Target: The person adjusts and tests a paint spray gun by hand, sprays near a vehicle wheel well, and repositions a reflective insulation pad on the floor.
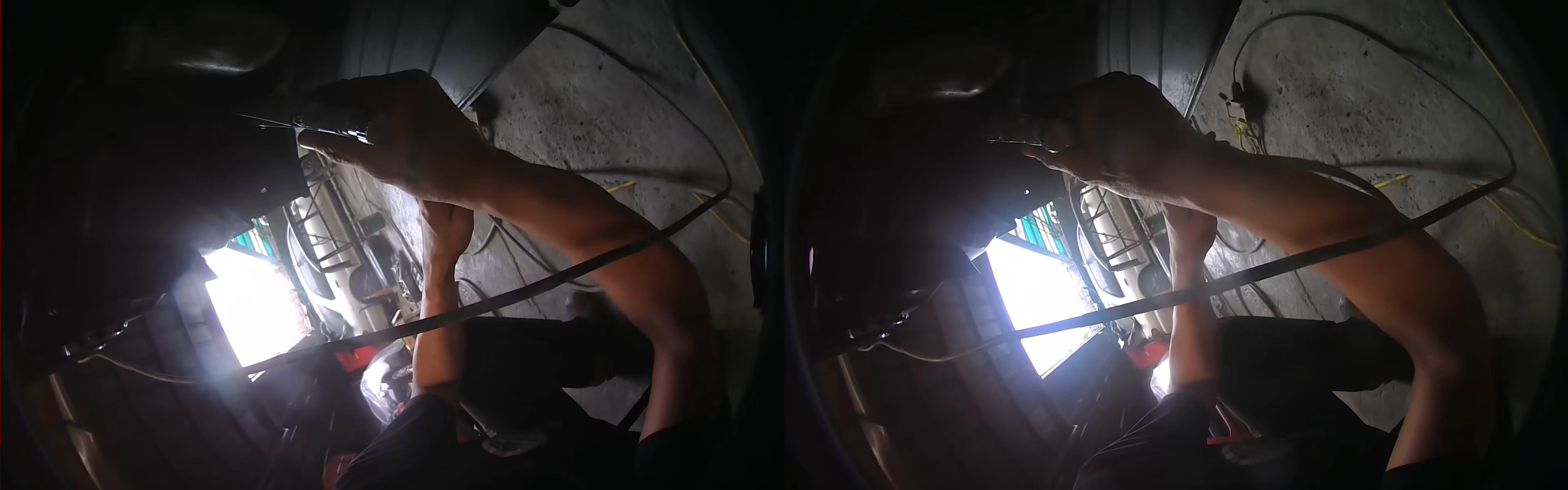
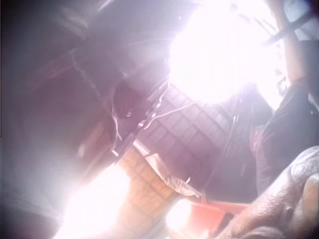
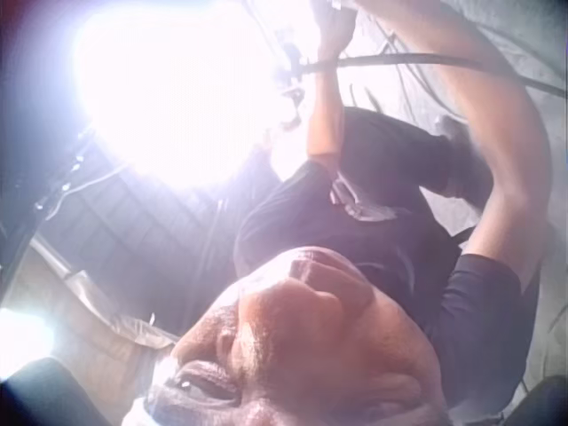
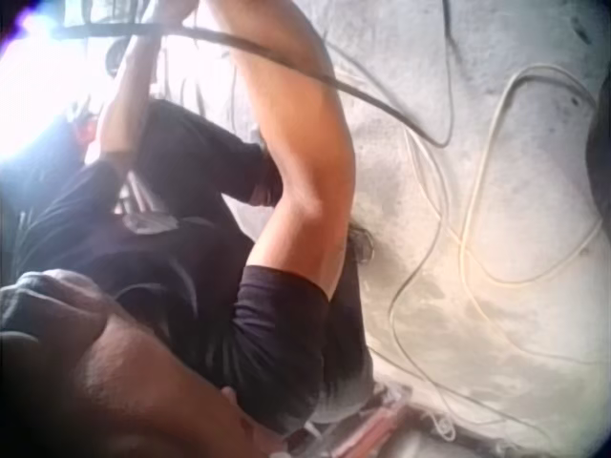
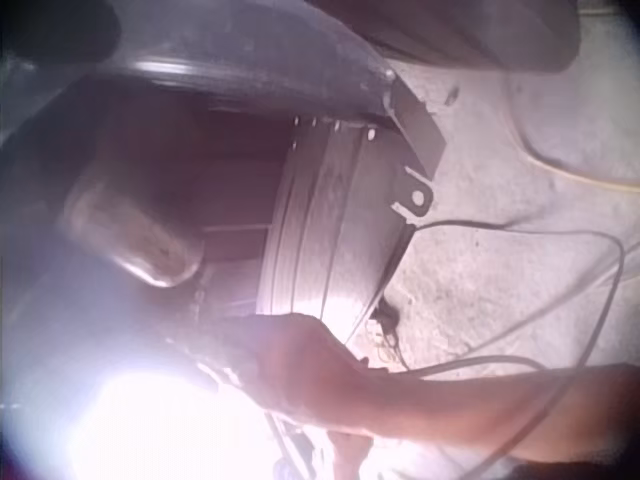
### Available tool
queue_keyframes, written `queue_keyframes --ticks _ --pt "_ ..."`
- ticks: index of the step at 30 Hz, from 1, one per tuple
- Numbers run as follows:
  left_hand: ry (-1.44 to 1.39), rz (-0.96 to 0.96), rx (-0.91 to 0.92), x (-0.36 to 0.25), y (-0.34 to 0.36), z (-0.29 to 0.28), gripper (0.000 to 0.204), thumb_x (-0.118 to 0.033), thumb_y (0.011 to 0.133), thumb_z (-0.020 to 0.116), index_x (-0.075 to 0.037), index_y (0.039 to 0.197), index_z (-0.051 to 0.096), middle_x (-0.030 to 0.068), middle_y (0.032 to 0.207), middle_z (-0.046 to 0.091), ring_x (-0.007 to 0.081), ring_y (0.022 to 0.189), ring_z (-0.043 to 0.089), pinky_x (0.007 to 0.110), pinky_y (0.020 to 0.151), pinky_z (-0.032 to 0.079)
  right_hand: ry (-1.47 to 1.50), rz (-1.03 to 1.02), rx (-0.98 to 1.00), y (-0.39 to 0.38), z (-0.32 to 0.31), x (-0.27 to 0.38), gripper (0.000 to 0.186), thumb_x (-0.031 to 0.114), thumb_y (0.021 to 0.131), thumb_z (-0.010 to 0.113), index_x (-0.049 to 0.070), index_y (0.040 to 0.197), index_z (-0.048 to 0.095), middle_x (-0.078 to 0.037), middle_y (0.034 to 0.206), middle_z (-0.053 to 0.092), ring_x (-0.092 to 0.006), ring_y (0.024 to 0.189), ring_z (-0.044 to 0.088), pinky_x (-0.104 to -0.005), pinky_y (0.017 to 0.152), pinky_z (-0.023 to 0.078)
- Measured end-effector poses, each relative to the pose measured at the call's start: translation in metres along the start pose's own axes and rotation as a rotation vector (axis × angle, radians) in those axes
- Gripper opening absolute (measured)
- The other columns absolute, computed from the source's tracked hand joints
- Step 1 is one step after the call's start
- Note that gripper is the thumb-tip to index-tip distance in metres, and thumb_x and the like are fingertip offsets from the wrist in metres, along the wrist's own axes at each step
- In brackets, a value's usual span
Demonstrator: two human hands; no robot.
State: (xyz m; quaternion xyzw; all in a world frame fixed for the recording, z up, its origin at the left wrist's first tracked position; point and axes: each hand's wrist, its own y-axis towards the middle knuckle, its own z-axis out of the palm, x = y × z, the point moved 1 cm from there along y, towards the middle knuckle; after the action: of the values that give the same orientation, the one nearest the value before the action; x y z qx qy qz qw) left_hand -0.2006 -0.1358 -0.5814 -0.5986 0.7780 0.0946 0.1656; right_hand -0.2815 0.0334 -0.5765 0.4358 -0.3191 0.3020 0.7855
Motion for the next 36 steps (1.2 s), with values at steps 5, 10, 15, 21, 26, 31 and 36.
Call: queue_keyframes --ticks 5,10,15,21,26,31,36 --pt "0.057 0.032 -0.014 0.000 0.001 -0.002 0.029 -0.013 0.092 0.066 0.003 0.115 0.068 0.0242 0.114 0.070 0.0404 0.108 0.066 0.045 0.097 0.048 0.047 -0.041 -0.048 0.001 0.002 0.001 0.036 0.032 0.092 0.077 0.008 0.119 0.074 -0.010 0.114 0.076 -0.0234 0.088 0.077 -0.0323 0.078 0.062" --pt "0.023 0.068 -0.080 -0.001 0.001 -0.002 0.029 -0.013 0.091 0.068 0.002 0.116 0.068 0.0229 0.118 0.068 0.0400 0.113 0.063 0.045 0.101 0.046 0.330 0.305 0.188 -0.002 -0.004 0.003 0.037 0.031 0.091 0.080 0.005 0.117 0.074 -0.012 0.107 0.078 -0.0202 0.090 0.077 -0.0305 0.077 0.061" --pt "0.014 -0.022 -0.085 0.000 0.001 -0.002 0.027 -0.013 0.091 0.069 0.002 0.113 0.070 0.0221 0.114 0.070 0.0383 0.111 0.064 0.044 0.099 0.046 0.325 0.199 0.068 -0.001 0.001 0.000 0.040 0.046 0.097 0.067 0.008 0.085 0.070 -0.009 0.072 0.071 -0.0246 0.074 0.074 -0.0383 0.073 0.057" --pt "0.021 0.025 0.083 0.008 0.008 -0.012 0.030 -0.010 0.091 0.069 0.004 0.117 0.065 0.0166 0.114 0.069 0.0250 0.107 0.064 0.038 0.093 0.049 0.398 0.443 0.164 0.019 -0.024 0.015 0.043 0.034 0.088 0.083 0.002 0.115 0.074 -0.013 0.099 0.079 -0.0178 0.089 0.076 -0.0294 0.080 0.059" --pt "0.090 0.075 0.005 0.000 0.006 -0.003 0.028 -0.011 0.091 0.069 0.004 0.114 0.066 0.0168 0.110 0.071 0.0254 0.101 0.066 0.038 0.090 0.050 0.366 0.284 0.034 0.009 -0.016 0.006 0.041 0.034 0.088 0.083 0.004 0.116 0.074 -0.010 0.097 0.079 -0.0176 0.084 0.076 -0.0294 0.080 0.059" --pt "0.041 0.019 0.054 -0.003 0.008 -0.002 0.026 -0.012 0.091 0.069 0.004 0.112 0.068 0.0164 0.106 0.073 0.0247 0.096 0.067 0.038 0.088 0.051 0.233 0.167 0.016 0.004 -0.012 -0.001 0.038 0.033 0.090 0.080 0.005 0.116 0.074 -0.011 0.094 0.078 -0.0176 0.081 0.076 -0.0302 0.078 0.059" --pt "0.052 0.053 -0.058 0.014 0.003 -0.003 0.025 -0.013 0.092 0.068 0.005 0.110 0.069 0.0150 0.102 0.073 0.0213 0.097 0.066 0.036 0.087 0.051 0.224 0.185 0.257 0.001 -0.007 0.000 0.035 0.034 0.095 0.075 0.004 0.115 0.075 -0.015 0.084 0.075 -0.0186 0.070 0.073 -0.0344 0.070 0.057"
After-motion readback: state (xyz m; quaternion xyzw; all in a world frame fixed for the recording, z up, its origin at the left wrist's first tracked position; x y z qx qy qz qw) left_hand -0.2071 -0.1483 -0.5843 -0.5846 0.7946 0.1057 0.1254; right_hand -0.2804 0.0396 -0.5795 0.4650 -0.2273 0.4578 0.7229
